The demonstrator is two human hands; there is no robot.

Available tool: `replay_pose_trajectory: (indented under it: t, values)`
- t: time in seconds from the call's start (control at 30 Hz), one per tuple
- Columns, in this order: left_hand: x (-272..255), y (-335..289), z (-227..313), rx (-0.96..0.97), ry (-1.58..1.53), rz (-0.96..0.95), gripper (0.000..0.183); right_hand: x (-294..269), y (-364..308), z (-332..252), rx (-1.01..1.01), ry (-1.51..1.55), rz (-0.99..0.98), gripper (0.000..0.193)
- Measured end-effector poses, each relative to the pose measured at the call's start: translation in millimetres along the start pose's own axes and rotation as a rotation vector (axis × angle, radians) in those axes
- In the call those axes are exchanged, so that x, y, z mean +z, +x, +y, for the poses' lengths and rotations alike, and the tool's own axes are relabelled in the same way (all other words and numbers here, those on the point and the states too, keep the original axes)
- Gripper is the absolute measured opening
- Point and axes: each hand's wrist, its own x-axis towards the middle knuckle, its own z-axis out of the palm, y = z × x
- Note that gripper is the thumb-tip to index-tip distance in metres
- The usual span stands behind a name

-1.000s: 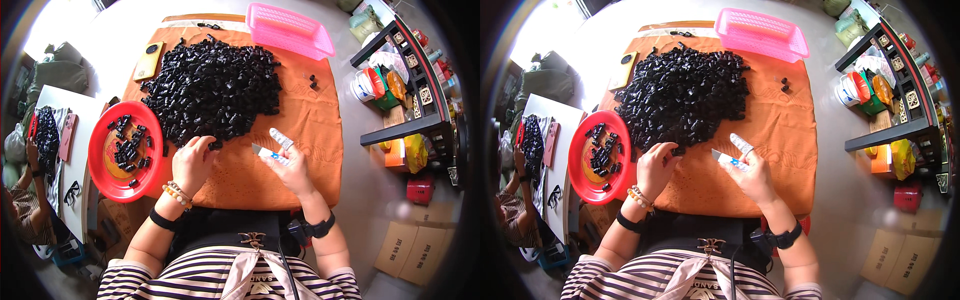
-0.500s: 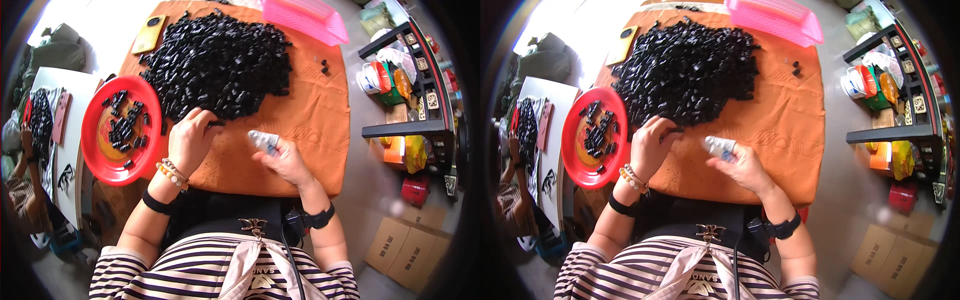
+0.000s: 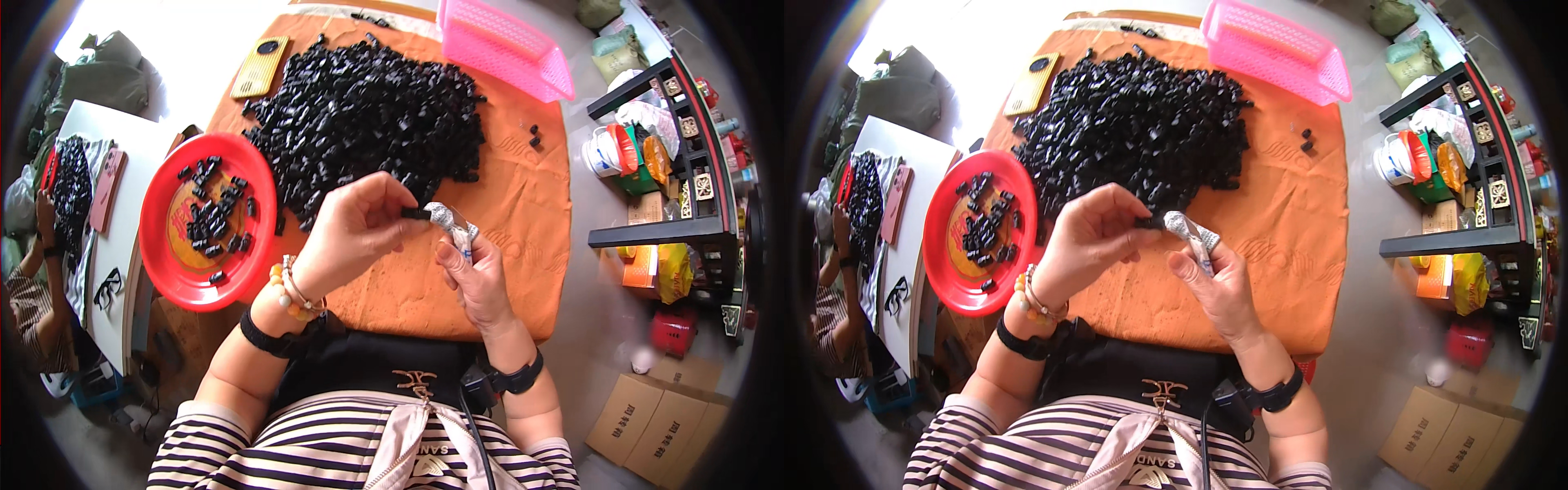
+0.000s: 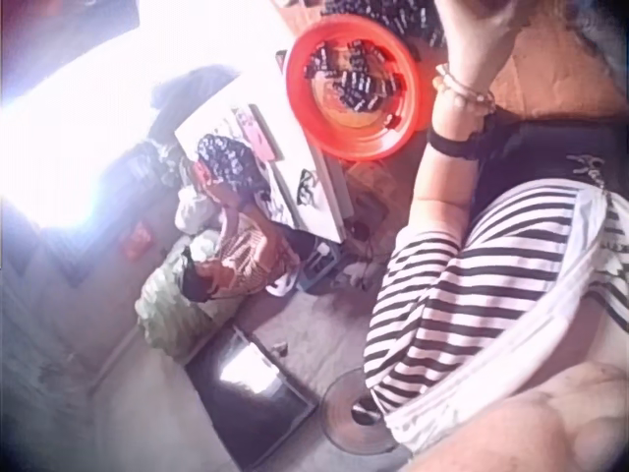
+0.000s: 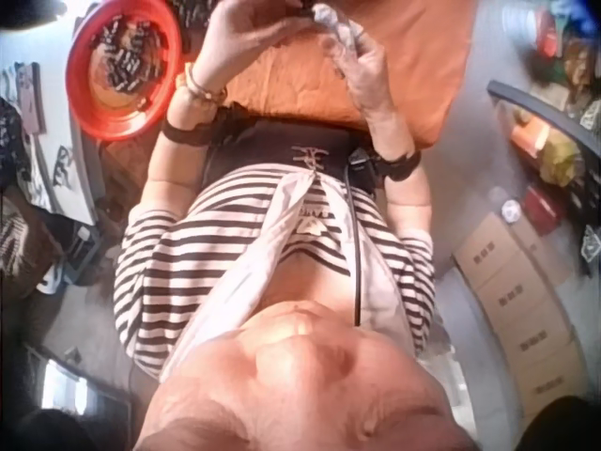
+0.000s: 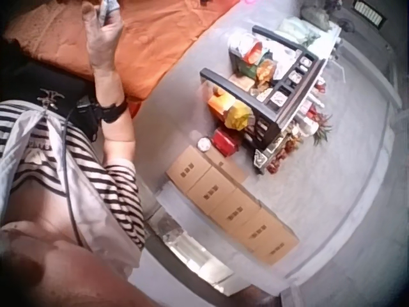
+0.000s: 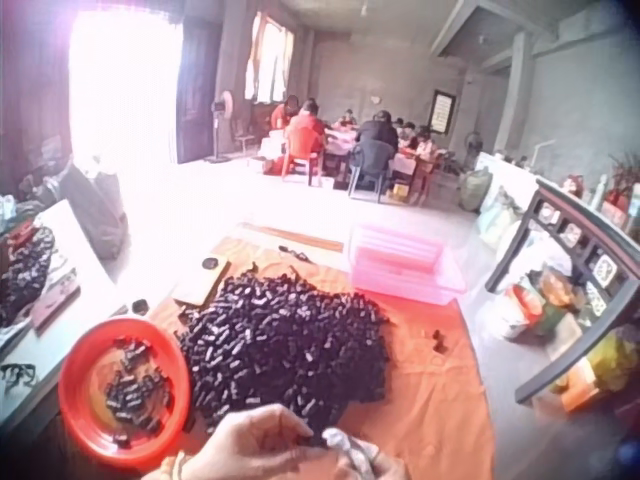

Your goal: Inspecting and sorting small black plastic manufacturing components at a workstation.

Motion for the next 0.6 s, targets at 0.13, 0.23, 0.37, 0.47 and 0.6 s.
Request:
replay_pose_trajectory:
  t: [0.13,0.23,0.37,0.47,0.6]
  values:
    - [7.9,12.4,6.4,-0.013,-0.033,-0.098,0.017,8.9,7.7,-22.4,-0.017,0.112,-0.012,0.015]
    - [8.3,22.5,12.0,-0.048,-0.165,-0.136,0.016,10.9,12.5,-32.5,-0.002,0.164,0.009,0.015]
    - [2.9,28.9,14.1,-0.109,-0.273,-0.190,0.017,6.6,17.3,-36.9,0.042,0.284,-0.056,0.018]
    - [5.1,30.5,9.8,-0.065,-0.362,-0.191,0.015,1.9,18.3,-37.2,0.059,0.260,-0.053,0.018]
    - [3.0,26.6,5.8,-0.133,-0.495,-0.126,0.014,-2.7,20.2,-41.4,0.025,0.210,-0.047,0.021]
